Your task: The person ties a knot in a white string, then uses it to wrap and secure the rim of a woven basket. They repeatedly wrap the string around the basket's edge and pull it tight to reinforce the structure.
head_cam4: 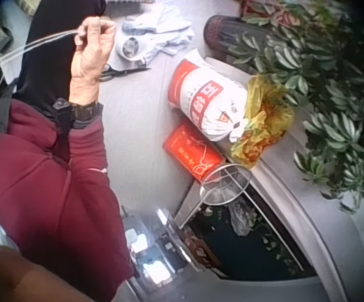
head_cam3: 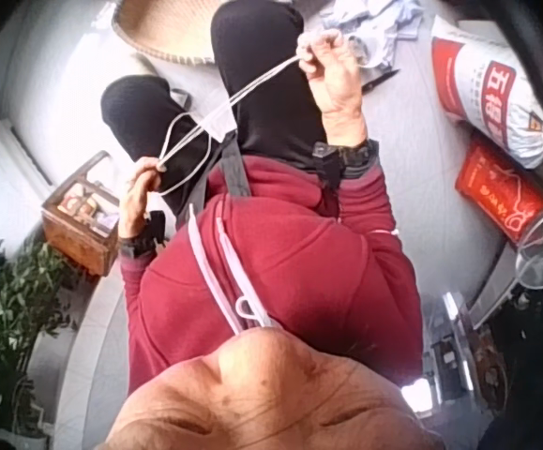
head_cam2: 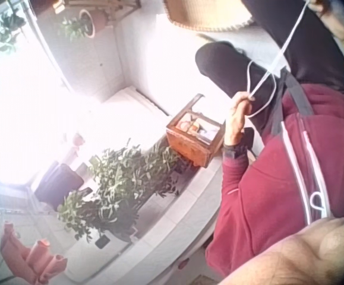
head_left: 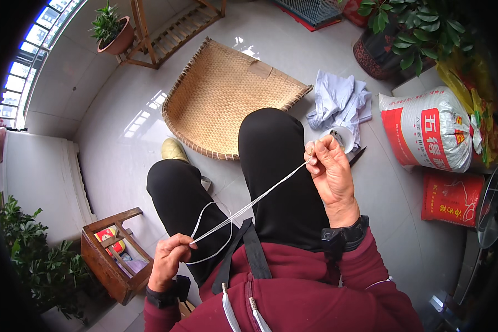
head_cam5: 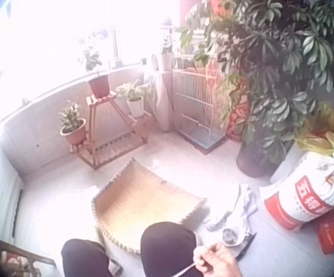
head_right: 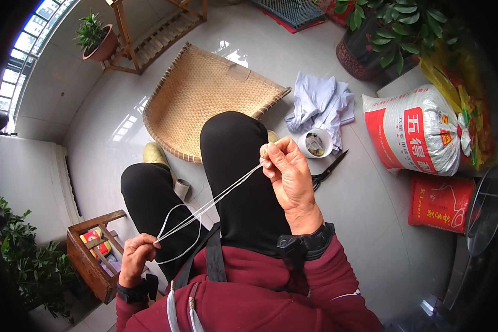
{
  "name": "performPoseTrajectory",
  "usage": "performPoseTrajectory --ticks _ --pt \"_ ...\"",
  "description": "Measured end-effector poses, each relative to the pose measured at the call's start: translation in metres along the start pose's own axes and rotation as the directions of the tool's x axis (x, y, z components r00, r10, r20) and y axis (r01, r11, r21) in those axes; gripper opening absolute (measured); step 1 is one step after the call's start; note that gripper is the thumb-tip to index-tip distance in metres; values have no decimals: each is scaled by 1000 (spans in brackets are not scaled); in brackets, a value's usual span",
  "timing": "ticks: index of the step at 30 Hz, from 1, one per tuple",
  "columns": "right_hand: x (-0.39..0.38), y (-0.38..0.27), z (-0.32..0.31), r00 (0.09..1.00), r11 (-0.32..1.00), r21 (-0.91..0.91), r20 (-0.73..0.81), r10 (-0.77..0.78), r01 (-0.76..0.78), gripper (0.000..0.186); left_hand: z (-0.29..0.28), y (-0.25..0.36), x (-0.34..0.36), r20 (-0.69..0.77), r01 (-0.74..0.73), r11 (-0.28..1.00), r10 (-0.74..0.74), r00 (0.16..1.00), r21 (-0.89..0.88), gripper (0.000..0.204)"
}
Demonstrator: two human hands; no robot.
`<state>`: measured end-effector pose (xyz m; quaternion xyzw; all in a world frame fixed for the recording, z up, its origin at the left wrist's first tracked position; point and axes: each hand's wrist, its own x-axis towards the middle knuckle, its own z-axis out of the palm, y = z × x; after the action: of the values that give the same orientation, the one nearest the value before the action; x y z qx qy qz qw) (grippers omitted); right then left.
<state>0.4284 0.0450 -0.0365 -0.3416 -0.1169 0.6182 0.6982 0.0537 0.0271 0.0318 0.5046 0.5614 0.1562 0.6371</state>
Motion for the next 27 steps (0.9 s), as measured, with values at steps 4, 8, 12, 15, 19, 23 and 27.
performPoseTrajectory --ticks 4,8,12,15,19,23,27 --pt "0 5 4 999 997 70 -7 39 -38 12 5 -12 0 -58 50 994 -55 997 -93 18" --pt "0 -5 18 998 999 -25 55 30 -29 10 1 -6 1 -20 31 995 -33 999 -95 18" --pt "-5 -19 39 997 976 -213 74 -26 41 17 -28 22 -2 -341 -44 995 71 937 85 38" --pt "-10 -19 57 992 976 -209 127 -29 55 13 -31 48 5 -589 -266 843 521 618 467 41" --pt "-16 -10 80 982 966 -256 186 25 25 19 26 83 20 -161 -514 844 534 830 152 27" --pt "-24 -7 91 978 973 -231 197 66 -19 20 88 107 53 82 -381 905 401 912 -187 25" --pt "-27 -4 90 977 979 -198 197 80 -40 14 97 111 64 184 -227 923 293 938 -311 20"
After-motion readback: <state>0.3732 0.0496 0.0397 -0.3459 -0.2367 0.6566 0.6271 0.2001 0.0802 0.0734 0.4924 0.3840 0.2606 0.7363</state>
